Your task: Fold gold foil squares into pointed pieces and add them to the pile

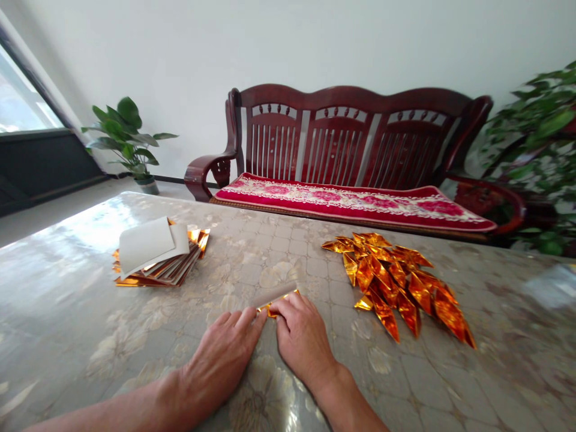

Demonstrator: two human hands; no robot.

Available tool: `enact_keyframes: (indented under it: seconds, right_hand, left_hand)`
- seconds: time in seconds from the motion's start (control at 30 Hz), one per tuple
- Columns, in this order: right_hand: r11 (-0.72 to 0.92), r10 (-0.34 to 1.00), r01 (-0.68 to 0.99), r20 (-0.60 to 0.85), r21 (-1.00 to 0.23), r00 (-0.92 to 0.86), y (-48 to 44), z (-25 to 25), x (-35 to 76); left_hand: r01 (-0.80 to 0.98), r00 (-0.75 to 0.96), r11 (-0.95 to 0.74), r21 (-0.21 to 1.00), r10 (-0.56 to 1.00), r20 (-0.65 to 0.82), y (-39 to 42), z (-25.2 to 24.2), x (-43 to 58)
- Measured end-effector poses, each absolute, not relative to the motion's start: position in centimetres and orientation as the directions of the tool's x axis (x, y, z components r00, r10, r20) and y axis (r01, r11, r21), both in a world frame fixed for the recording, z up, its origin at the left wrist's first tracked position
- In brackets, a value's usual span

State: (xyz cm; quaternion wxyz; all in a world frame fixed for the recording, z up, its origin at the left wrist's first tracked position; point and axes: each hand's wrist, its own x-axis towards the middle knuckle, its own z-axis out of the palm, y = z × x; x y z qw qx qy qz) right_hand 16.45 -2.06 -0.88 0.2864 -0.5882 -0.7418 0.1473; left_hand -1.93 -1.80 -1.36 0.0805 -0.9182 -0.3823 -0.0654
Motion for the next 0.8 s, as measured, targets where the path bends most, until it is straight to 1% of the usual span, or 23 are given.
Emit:
enact_keyframes:
  seconds: [0.13, 0.23, 0.53, 0.8]
  right_hand:
    - [0.27, 0.955, 0.79, 0.256, -0.55, -0.148, -2.05, -0.82, 16.49]
    - [0.26, 0.959, 0.794, 0.243, -0.549, -0.146, -1.98, -0.8, 16.54]
    - [0.256, 0.961, 0.786, 0.237, -0.563, -0.144, -2.05, -0.78, 16.53]
    - [0.262, 0.959, 0.783, 0.242, -0.564, -0.147, -1.97, -0.85, 16.59]
  left_hand:
    - [0.723, 0.69, -0.687, -0.071, 0.715, 0.111, -1.76, -0.8, -2.3]
    - [0.733, 0.681, -0.678, -0.063, 0.727, 0.088, -1.66, -0.75, -2.69]
    - [0.727, 0.684, -0.67, -0.151, 0.727, 0.064, -1.79, -0.61, -2.51]
    - [0.717, 0.695, -0.683, -0.139, 0.715, 0.073, -1.62, -0.59, -2.44]
